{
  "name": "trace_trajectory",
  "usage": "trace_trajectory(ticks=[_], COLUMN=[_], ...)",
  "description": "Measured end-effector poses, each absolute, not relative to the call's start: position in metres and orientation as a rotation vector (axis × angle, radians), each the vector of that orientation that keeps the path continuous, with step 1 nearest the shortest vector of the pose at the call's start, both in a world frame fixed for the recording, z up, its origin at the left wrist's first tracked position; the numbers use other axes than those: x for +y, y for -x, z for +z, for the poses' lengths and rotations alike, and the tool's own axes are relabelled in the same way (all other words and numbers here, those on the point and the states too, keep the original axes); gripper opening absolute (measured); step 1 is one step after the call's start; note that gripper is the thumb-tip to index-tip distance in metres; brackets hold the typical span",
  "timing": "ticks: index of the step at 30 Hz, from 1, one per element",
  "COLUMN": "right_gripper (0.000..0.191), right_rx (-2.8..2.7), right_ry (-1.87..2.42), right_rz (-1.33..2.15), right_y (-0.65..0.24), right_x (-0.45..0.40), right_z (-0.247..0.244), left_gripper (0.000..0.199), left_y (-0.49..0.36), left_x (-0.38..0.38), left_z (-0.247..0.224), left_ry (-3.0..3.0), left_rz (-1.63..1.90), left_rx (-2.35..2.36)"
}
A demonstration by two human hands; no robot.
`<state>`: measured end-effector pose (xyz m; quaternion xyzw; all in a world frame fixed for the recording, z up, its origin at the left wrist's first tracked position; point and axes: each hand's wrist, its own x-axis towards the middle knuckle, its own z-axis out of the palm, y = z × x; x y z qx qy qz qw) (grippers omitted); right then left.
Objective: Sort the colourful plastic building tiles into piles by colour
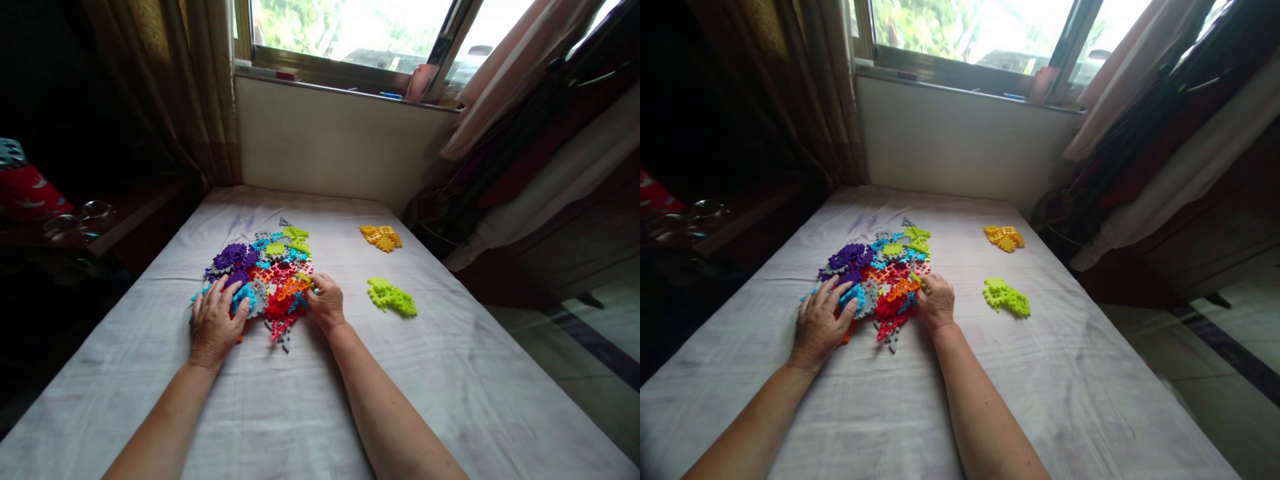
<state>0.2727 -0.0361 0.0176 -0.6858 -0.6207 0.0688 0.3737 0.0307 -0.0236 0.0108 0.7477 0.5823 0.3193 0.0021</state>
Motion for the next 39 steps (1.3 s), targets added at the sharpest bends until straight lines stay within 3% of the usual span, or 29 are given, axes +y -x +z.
trace_trajectory(ticks=[3, 8, 18, 27, 31, 35, 39], right_gripper=[0.022, 0.027, 0.034, 0.043, 0.039, 0.031, 0.034], right_rx=[-1.808, -1.899, -0.980, -0.693, -0.955, -1.469, -1.706], right_ry=[1.745, 1.768, 2.386, 2.422, 2.288, 2.093, 2.071], right_rz=[0.059, 0.160, 0.007, -0.201, -0.240, -0.019, 0.132], right_y=[-0.262, -0.266, -0.409, -0.432, -0.403, -0.353, -0.315], right_x=[-0.039, -0.035, -0.064, -0.077, -0.056, -0.008, 0.045], right_z=[0.023, 0.039, 0.063, 0.043, 0.046, 0.050, 0.056], left_gripper=[0.044, 0.045, 0.045, 0.044, 0.045, 0.047, 0.046], left_y=[-0.030, -0.030, -0.030, -0.029, -0.028, -0.027, -0.025], left_x=[-0.024, -0.024, -0.023, -0.024, -0.023, -0.021, -0.020], left_z=[0.011, 0.013, 0.013, 0.015, 0.012, 0.008, 0.003], left_ry=[-2.337, -2.352, -2.335, -2.354, -2.389, -2.416, -2.442], left_rz=[1.008, 1.001, 1.005, 1.022, 1.020, 1.023, 1.057], left_rx=[1.826, 1.812, 1.808, 1.799, 1.798, 1.791, 1.773])
